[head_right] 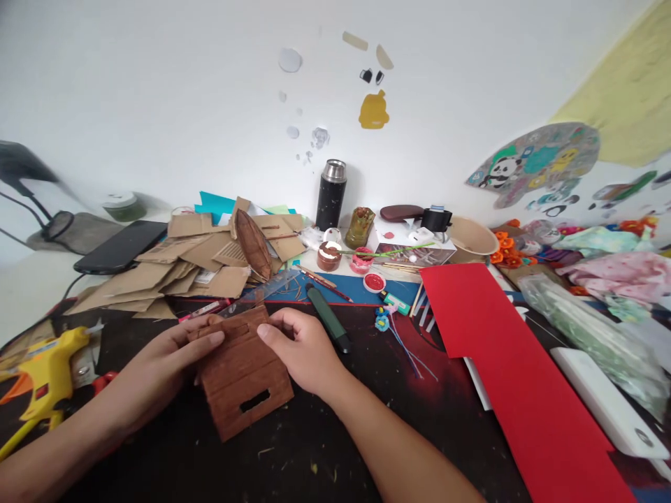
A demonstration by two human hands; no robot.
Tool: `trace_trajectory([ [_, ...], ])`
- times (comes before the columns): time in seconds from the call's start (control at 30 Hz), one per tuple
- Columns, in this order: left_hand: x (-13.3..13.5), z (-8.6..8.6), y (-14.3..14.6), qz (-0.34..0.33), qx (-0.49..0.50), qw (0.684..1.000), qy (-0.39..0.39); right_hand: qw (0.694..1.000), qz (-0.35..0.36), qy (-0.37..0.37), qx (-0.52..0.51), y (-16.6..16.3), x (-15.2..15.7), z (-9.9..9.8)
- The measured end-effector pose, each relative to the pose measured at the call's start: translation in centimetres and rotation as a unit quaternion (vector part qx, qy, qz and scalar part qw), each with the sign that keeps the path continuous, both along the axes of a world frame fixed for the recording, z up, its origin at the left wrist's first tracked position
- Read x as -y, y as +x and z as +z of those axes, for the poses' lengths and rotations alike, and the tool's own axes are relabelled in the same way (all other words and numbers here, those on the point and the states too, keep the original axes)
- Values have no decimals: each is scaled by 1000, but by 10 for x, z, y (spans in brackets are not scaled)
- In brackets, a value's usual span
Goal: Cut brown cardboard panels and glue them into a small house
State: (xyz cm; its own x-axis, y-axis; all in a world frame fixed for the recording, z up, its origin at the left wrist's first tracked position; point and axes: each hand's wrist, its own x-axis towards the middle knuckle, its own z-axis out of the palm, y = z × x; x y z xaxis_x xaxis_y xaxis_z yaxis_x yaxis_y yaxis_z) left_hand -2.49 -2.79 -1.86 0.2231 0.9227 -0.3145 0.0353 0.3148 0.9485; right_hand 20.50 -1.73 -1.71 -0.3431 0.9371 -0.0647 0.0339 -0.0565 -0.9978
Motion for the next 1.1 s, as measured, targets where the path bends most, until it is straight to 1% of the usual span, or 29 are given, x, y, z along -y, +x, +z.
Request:
trace_trajectory([
  [0.07,1,1,3,-23,23,999,-13,1000,-8,-1,6,-1,0,-1],
  [0.13,2,2,6,-31,40,998,-23,1000,-10,-1,9,-3,2,-2],
  [0.37,3,2,8,-20,37,999,-31,1000,7,1,-6,-6,4,-2],
  [0.47,4,2,10,-20,67,996,-54,1000,10,2,-11,-7,4,-4],
  [0.67,3,3,11,7,111,989,-95,999,24,-9,-36,-9,6,-7],
  [0.87,3,5,9,36,130,985,-106,997,32,-18,-61,-12,6,-7],
  [0.97,3,7,8,38,135,983,-114,997,34,-21,-64,-11,5,-8],
  [1.1,3,8,9,25,142,981,-127,998,13,-27,-62,-8,4,-11],
])
